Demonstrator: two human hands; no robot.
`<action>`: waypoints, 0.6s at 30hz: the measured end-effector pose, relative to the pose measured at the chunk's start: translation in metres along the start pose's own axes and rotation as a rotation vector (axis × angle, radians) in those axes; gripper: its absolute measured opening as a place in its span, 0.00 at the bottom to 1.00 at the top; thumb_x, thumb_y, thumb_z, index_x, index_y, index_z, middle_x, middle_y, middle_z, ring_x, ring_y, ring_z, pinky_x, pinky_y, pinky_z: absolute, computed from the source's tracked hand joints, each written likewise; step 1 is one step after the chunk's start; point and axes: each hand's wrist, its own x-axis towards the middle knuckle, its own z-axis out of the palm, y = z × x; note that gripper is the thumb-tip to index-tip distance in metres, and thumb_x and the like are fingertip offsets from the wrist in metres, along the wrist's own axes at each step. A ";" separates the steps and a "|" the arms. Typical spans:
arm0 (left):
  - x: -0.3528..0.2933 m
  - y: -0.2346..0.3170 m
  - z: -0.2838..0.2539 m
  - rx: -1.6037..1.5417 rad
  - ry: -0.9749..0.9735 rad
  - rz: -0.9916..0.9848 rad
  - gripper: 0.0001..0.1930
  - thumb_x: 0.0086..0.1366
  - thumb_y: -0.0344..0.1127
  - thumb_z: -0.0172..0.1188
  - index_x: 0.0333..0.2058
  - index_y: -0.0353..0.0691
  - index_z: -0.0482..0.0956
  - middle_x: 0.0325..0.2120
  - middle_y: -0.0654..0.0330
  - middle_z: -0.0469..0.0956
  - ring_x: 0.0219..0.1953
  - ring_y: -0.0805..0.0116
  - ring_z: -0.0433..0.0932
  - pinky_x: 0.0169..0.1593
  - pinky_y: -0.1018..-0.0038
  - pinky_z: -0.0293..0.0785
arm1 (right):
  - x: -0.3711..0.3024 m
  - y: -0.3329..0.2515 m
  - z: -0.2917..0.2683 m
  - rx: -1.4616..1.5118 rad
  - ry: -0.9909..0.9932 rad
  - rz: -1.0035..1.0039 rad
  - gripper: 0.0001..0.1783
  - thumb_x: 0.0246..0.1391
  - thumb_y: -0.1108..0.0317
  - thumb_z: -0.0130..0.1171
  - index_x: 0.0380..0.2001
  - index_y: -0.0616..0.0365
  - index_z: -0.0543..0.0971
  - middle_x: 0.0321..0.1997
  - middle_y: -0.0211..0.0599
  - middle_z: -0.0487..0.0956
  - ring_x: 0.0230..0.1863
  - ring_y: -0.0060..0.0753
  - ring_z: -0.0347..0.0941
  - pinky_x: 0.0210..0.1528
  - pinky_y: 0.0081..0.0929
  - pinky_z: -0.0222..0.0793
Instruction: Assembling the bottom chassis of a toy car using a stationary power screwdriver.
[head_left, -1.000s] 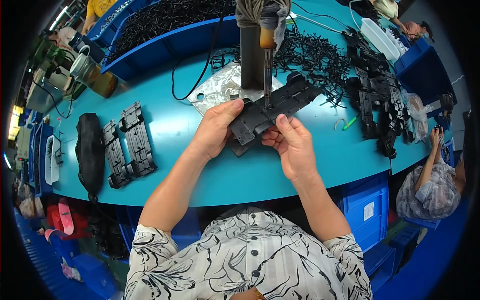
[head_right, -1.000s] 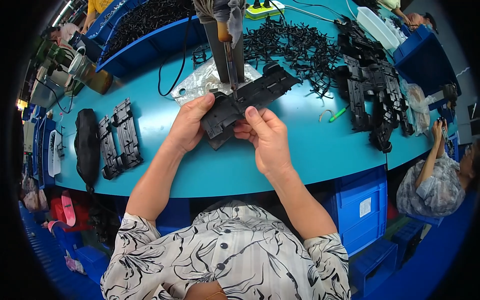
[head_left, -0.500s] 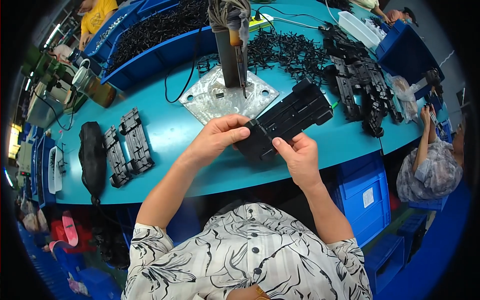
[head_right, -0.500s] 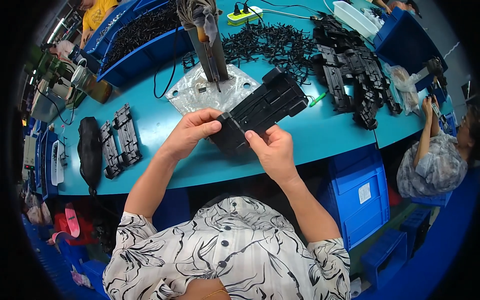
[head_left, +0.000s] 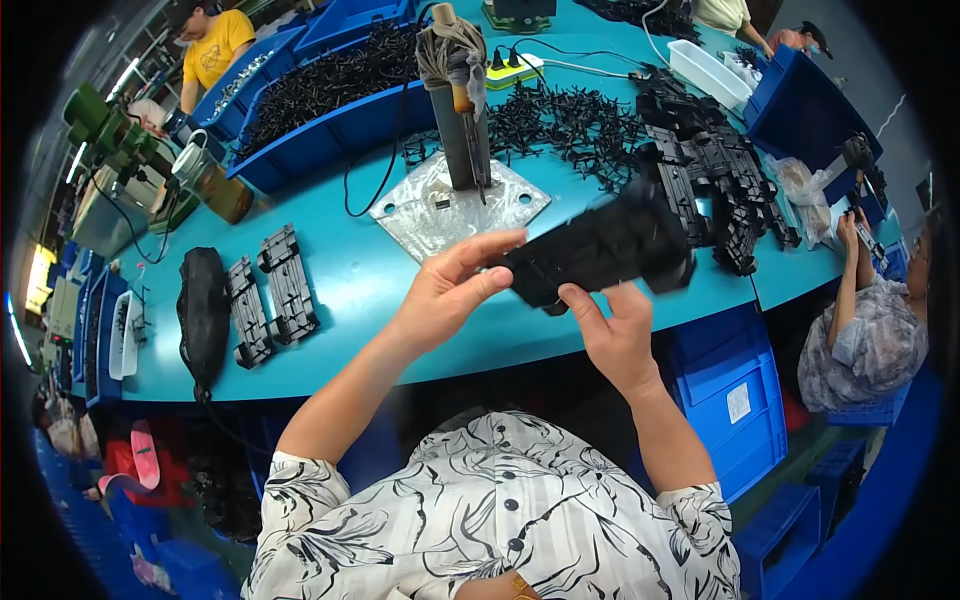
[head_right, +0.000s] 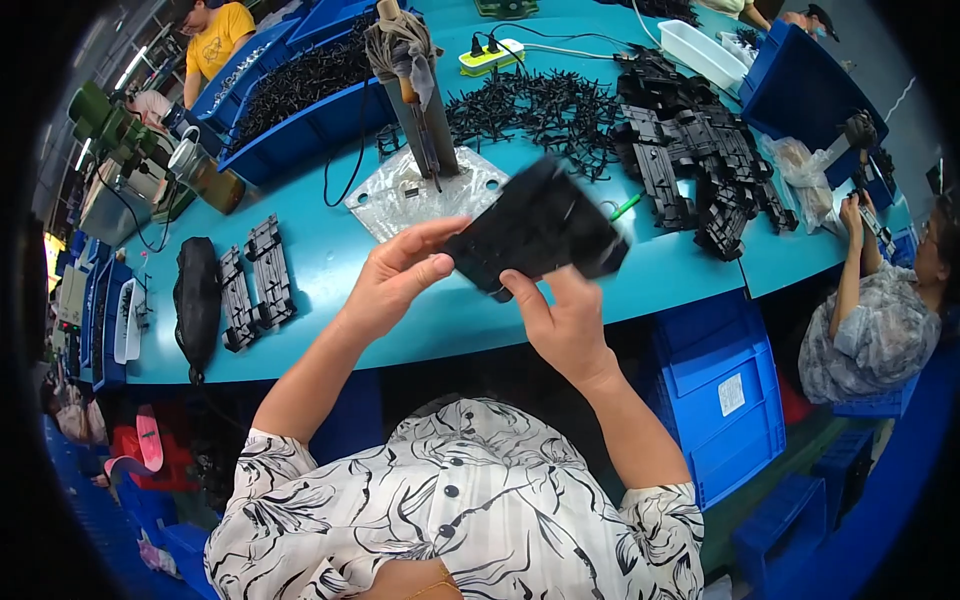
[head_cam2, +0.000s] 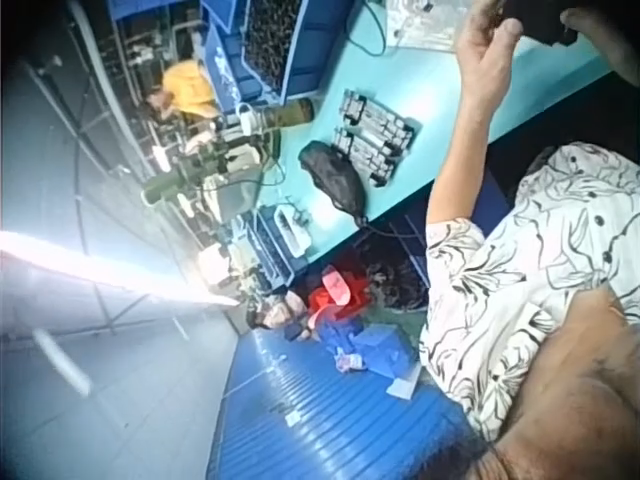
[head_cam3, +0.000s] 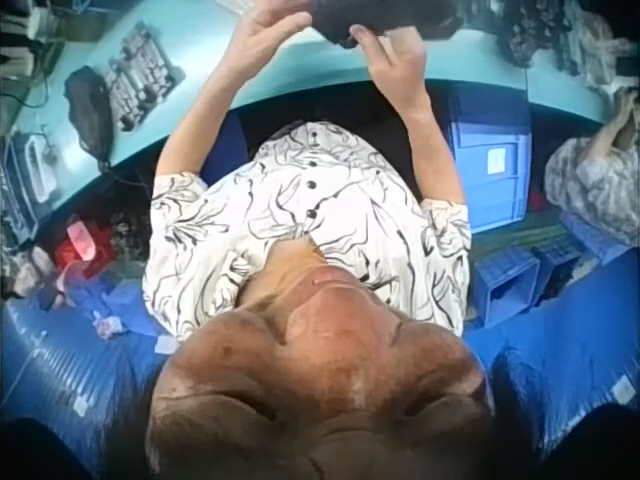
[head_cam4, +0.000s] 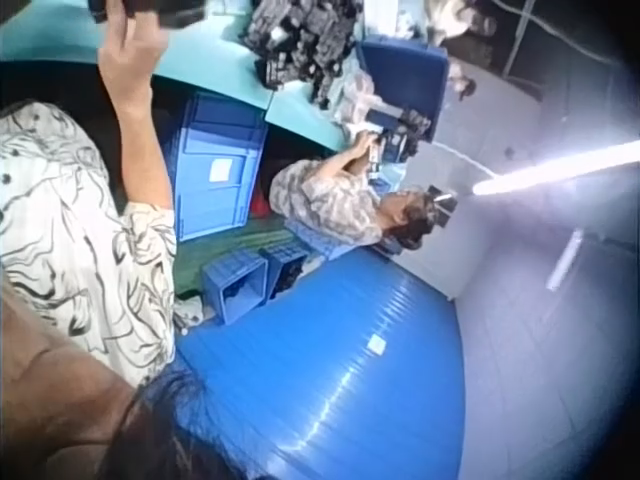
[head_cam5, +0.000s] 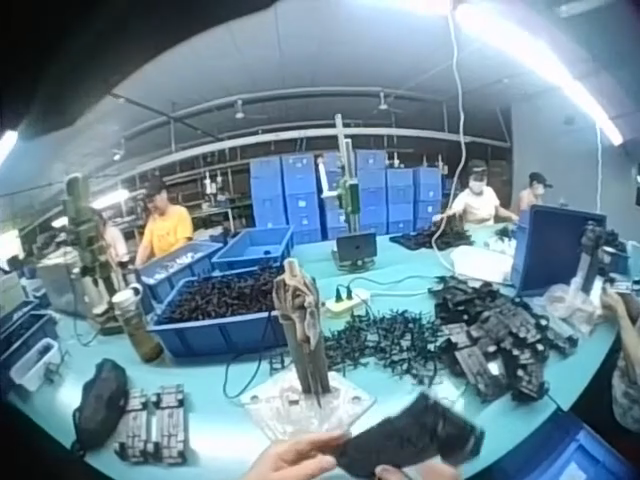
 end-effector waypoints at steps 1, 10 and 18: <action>-0.001 0.001 0.007 0.001 0.089 0.008 0.21 0.63 0.35 0.58 0.54 0.35 0.69 0.46 0.58 0.74 0.45 0.72 0.73 0.47 0.74 0.71 | 0.002 0.005 -0.002 -0.067 0.034 -0.157 0.10 0.49 0.78 0.60 0.38 0.63 0.78 0.38 0.38 0.78 0.38 0.31 0.74 0.41 0.23 0.69; -0.005 0.003 0.023 -0.635 0.166 -0.304 0.14 0.67 0.38 0.53 0.46 0.37 0.71 0.40 0.59 0.77 0.40 0.73 0.77 0.43 0.74 0.75 | -0.016 0.003 0.003 -0.260 -0.007 -0.531 0.16 0.35 0.87 0.57 0.30 0.59 0.81 0.44 0.41 0.78 0.45 0.43 0.75 0.46 0.31 0.71; -0.023 -0.011 0.049 -0.564 0.262 -0.116 0.09 0.66 0.31 0.53 0.42 0.34 0.72 0.36 0.59 0.78 0.37 0.73 0.78 0.42 0.74 0.77 | -0.022 -0.002 0.017 0.186 0.347 0.086 0.04 0.55 0.77 0.55 0.34 0.64 0.77 0.32 0.30 0.77 0.32 0.20 0.69 0.36 0.18 0.65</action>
